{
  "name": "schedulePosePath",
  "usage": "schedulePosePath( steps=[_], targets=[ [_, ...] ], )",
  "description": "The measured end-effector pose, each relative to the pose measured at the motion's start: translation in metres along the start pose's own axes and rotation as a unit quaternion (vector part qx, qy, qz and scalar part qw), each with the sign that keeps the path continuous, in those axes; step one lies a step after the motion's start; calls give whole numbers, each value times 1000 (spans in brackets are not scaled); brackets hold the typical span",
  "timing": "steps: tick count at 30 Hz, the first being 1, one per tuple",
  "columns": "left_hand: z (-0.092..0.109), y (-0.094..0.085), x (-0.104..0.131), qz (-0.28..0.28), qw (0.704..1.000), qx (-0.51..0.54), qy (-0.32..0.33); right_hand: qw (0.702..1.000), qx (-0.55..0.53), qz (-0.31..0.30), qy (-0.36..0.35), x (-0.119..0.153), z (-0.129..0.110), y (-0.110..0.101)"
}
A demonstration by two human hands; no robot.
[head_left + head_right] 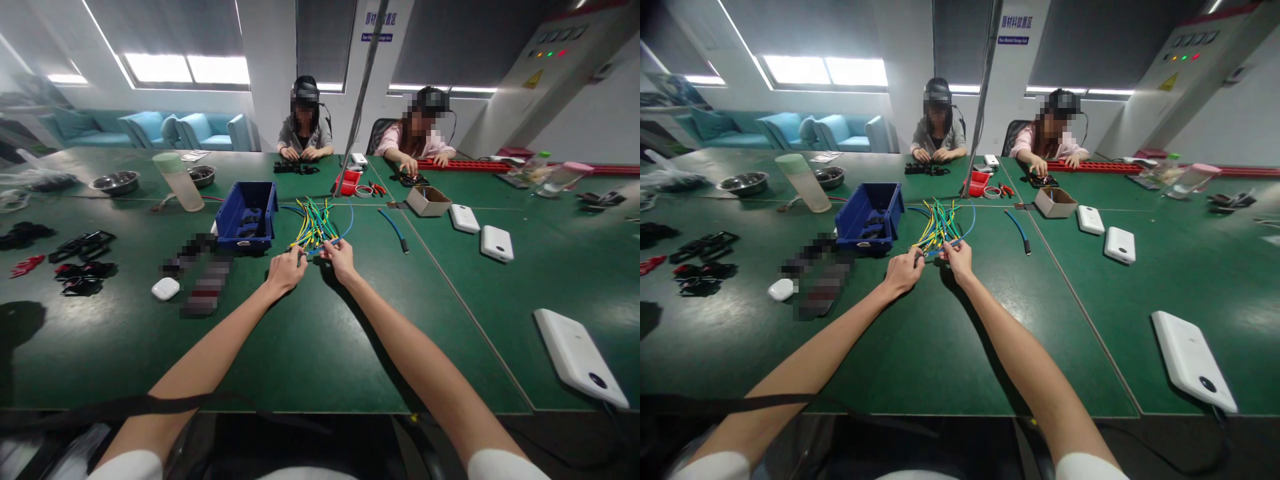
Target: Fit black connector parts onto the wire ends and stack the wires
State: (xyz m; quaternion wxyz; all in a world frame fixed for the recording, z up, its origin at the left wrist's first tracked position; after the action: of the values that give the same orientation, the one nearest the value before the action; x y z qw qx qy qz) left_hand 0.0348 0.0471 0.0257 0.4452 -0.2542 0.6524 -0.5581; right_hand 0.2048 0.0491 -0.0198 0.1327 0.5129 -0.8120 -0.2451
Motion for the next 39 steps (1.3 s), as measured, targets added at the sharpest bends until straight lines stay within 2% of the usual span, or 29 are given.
schedulePosePath(
  steps=[3, 7, 10, 15, 19, 26, 30, 39],
  targets=[
    [-6, -2, 7, 3, 1000, 2, 0, 999, -7, 30, -25, 3, -3, -4],
    [-13, -2, 15, 50, 998, 21, 35, 998, -16, 59, -33, 10, -8, -6],
    [-18, -2, 17, 88, 994, 33, 53, 997, -7, 61, -42, 19, -12, -5],
    [-22, -3, 16, 114, 989, 72, 64, 997, 8, 46, -61, 36, -14, 0],
    [-29, -3, 13, 134, 986, 99, 33, 996, 13, 54, -75, 43, -15, 2],
    [-39, 5, 6, 98, 978, 183, 1, 997, 16, 43, -60, 42, -14, 4],
    [-38, 6, 6, 91, 973, 214, 10, 997, 7, 44, -60, 42, -13, 3],
    [-30, 4, 10, 85, 979, 177, 46, 998, -2, 37, -57, 43, -14, 4]
  ],
)
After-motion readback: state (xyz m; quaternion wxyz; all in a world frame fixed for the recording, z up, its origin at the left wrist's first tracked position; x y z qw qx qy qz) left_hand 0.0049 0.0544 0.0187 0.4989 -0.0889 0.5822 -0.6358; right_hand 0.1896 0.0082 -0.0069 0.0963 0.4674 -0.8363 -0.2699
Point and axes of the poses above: each hand's wrist, its own x-axis away from the middle knuckle, its own y-axis out of the palm, z = x × y, the point moved 5 cm from there along -x, towards the middle knuckle, and after that the axes turned 13 degrees about -x, right-handed, at the moved point
